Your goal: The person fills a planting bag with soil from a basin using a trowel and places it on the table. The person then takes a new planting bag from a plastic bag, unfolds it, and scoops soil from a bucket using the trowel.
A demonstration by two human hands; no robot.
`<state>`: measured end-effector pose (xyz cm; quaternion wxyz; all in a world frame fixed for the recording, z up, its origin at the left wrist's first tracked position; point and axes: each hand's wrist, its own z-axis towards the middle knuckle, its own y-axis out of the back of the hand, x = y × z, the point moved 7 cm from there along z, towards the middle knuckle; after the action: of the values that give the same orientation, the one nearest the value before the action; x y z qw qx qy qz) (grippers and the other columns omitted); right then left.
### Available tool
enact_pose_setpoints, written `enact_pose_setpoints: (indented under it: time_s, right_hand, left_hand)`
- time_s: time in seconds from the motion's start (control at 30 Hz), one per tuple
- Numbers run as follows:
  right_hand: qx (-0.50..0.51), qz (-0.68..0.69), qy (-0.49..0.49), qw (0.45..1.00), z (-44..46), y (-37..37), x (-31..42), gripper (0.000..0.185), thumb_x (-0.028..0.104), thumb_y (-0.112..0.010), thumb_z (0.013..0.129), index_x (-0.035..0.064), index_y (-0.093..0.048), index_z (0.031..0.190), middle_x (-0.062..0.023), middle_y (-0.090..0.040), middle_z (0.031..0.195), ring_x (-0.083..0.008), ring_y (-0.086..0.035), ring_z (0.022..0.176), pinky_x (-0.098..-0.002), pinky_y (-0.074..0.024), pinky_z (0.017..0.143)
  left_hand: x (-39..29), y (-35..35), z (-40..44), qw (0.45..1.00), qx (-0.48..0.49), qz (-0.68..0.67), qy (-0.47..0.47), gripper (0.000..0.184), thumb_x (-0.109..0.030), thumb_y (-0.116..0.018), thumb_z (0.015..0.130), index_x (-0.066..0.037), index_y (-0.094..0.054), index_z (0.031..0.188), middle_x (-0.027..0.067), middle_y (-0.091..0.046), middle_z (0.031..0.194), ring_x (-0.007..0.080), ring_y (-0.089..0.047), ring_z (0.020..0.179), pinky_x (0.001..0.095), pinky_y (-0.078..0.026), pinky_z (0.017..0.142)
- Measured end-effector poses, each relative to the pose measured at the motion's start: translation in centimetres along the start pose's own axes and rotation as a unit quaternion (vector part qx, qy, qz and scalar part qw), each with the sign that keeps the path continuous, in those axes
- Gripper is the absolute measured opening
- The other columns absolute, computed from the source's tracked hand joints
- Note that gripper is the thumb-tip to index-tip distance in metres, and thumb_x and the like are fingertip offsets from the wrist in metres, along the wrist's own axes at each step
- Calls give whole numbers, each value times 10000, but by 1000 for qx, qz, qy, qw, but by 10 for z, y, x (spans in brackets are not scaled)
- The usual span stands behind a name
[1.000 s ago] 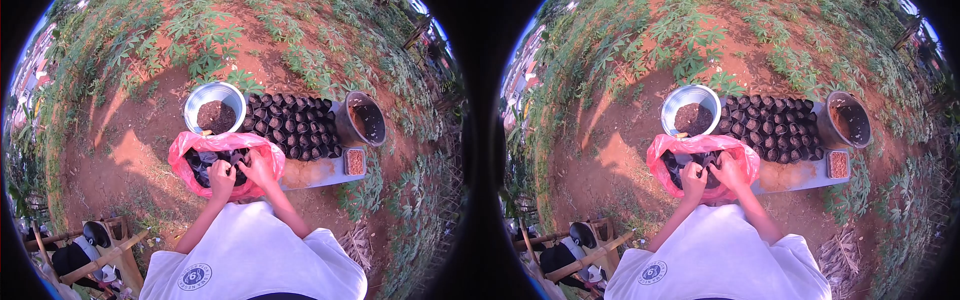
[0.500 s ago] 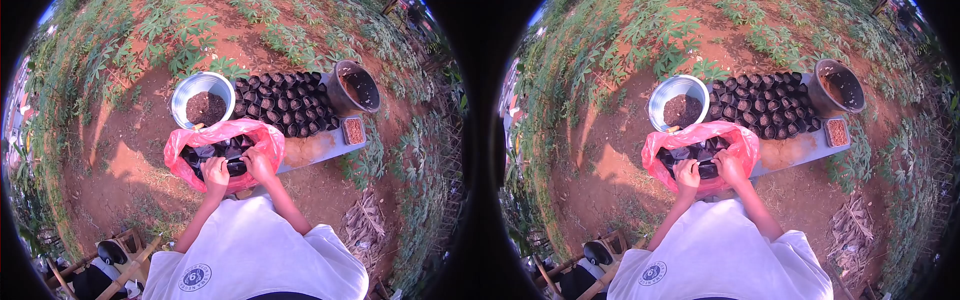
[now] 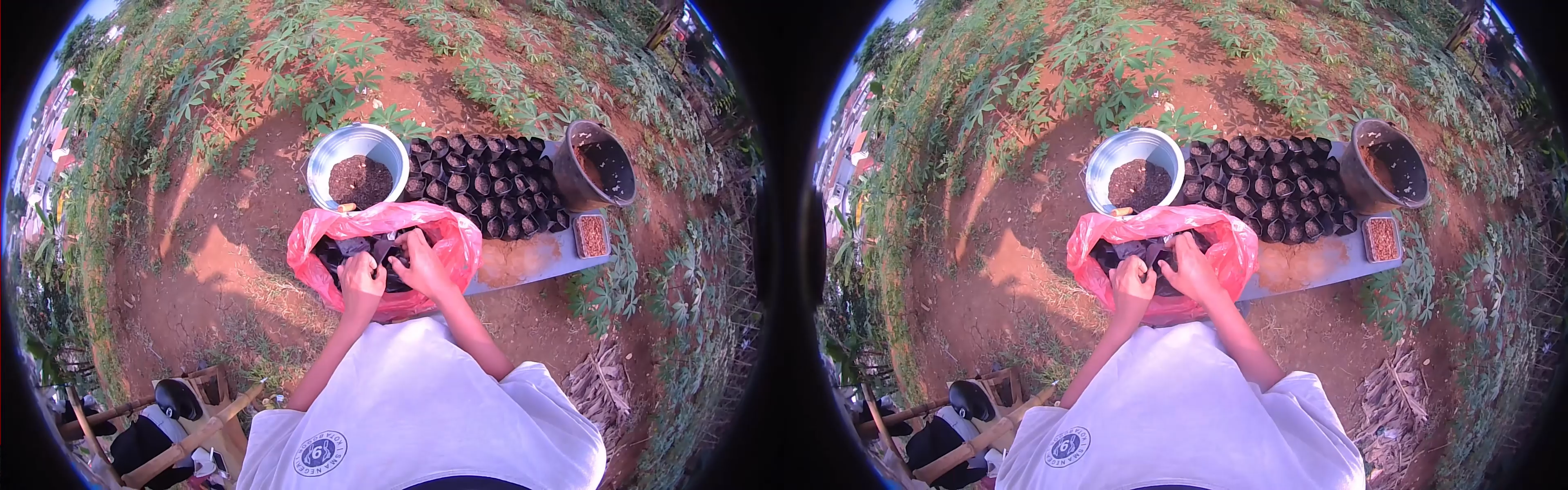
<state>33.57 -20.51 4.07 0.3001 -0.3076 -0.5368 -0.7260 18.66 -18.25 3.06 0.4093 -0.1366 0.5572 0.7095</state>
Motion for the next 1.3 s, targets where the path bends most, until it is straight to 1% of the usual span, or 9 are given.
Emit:
enact_pose_setpoints:
  time_s: [0.07,0.17,0.33,0.6,0.87,0.97,1.03,1.13,1.3]
  right_hand:
    - [-37,-9,13,999,0,-10,-2,367,123,-724,813,8,-500,1080,-121,-534,914,-274,-606,762,-366,-512,715]
    - [-2,276,-240,931,-13,-51,-49,421,190,-775,834,33,-498,1109,-32,-521,866,-98,-500,737,-268,-462,660]
    - [-23,314,-241,918,-18,-72,-59,356,122,-747,838,21,-515,1088,-6,-517,747,-96,-499,669,-268,-453,617]
    - [-21,164,-124,978,-11,-64,-30,317,8,-659,834,6,-526,1122,-10,-515,772,-68,-465,636,-247,-423,569]
    - [-4,210,-192,959,-11,-65,-37,354,61,-684,838,-12,-534,1150,-30,-561,815,-82,-519,659,-251,-452,591]
    - [-15,142,-152,978,-9,-56,-22,372,26,-672,806,-33,-541,1149,-97,-600,876,-182,-603,751,-321,-504,685]
    - [-45,44,-3,998,-7,-45,2,422,-4,-633,765,-54,-535,1173,-200,-603,989,-344,-633,939,-409,-510,833]
    - [15,19,-34,999,-7,-40,14,476,-7,-599,741,-61,-522,1208,-276,-566,1089,-448,-562,1081,-469,-465,935]
    - [39,-22,-22,999,-11,-39,18,475,17,-595,762,-73,-519,1221,-262,-564,1095,-447,-572,1053,-466,-477,921]
  left_hand:
    - [5,0,-1,1000,-5,-15,8,227,-48,-703,751,-71,-478,775,63,-497,684,271,-556,737,421,-380,707]
    - [9,4,-1,998,-30,-34,36,224,-51,-696,773,-65,-472,775,76,-501,681,290,-552,712,425,-385,690]
    - [7,3,-11,997,-60,-54,-5,232,-53,-679,800,-68,-448,790,89,-499,708,305,-540,731,435,-384,723]
    - [15,6,-16,997,-34,-63,11,235,-28,-679,762,-56,-449,805,113,-494,737,334,-535,741,447,-405,735]
    - [14,10,-19,994,-39,-98,-40,223,7,-669,741,-22,-455,795,143,-488,748,342,-538,708,432,-434,659]
    - [12,16,-19,994,-49,-88,-32,222,-8,-679,750,-21,-462,800,138,-493,741,329,-542,691,424,-439,649]
    - [12,19,-18,994,-58,-87,-24,218,-16,-681,760,-21,-467,804,135,-496,735,317,-546,679,420,-440,638]
    - [24,18,-15,992,-47,-110,27,239,-63,-696,760,-31,-463,804,137,-500,753,330,-546,691,446,-433,639]
    - [37,18,-19,993,-65,-74,71,243,-72,-691,764,-26,-477,870,140,-524,767,334,-568,709,446,-455,668]
